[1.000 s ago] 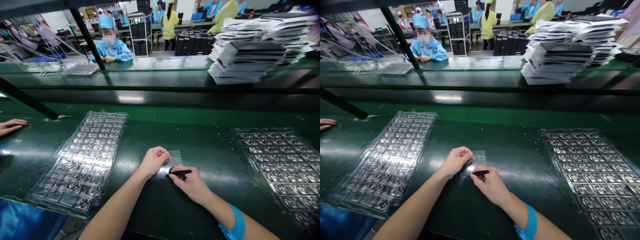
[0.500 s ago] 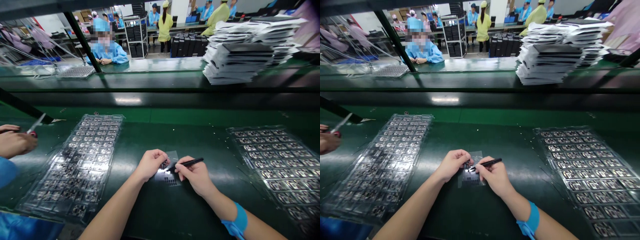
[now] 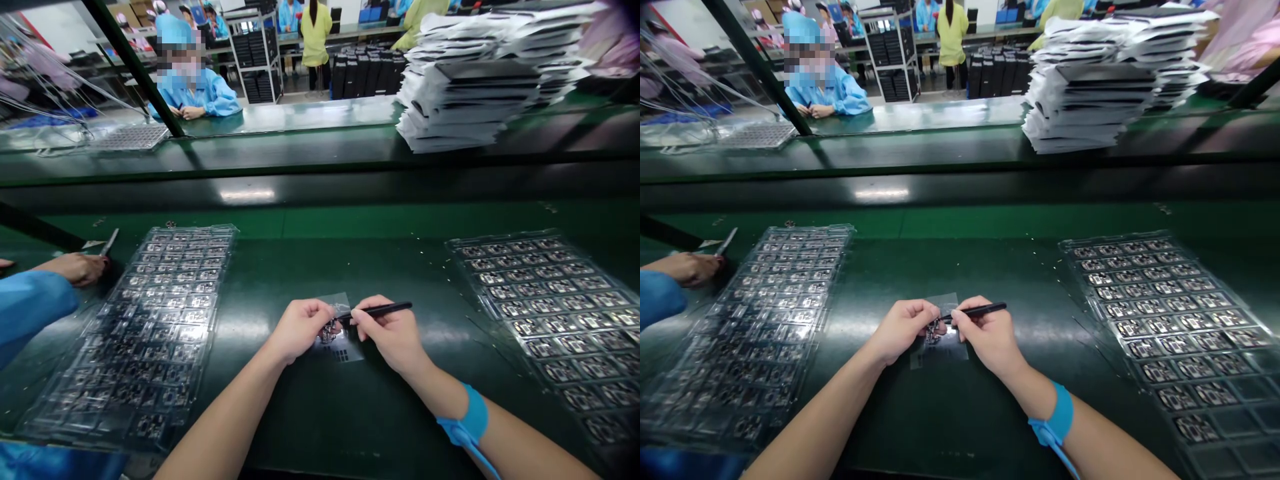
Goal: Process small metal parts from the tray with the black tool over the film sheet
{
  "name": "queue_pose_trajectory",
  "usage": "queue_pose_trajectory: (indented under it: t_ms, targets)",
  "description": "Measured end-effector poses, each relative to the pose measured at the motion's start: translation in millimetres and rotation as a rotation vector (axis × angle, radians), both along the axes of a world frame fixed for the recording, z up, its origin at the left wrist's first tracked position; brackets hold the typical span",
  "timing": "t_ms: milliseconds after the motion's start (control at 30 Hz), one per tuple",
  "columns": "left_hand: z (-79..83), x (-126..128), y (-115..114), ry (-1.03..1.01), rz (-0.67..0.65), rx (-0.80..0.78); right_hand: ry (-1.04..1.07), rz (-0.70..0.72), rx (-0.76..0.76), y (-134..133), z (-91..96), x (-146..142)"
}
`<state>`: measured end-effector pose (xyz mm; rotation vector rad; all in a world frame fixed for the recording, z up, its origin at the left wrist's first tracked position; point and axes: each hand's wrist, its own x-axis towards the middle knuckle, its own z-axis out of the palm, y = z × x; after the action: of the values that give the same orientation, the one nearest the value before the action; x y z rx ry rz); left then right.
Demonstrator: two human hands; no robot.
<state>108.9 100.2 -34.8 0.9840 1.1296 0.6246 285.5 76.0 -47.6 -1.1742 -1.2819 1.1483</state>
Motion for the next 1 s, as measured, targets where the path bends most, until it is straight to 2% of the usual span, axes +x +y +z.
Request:
queue_pose_trajectory:
  t_ms: [500,1000]
  targets:
    - [2.6,-2.8,-1.2,0.002,-0.049,0.023,0.083,0.056,-0.006,0.7,-3.9,0.0]
    - [4.6,-1.7,0.0,0.017,-0.044,0.032,0.120,0.081,-0.033,-0.6,-8.0,0.4]
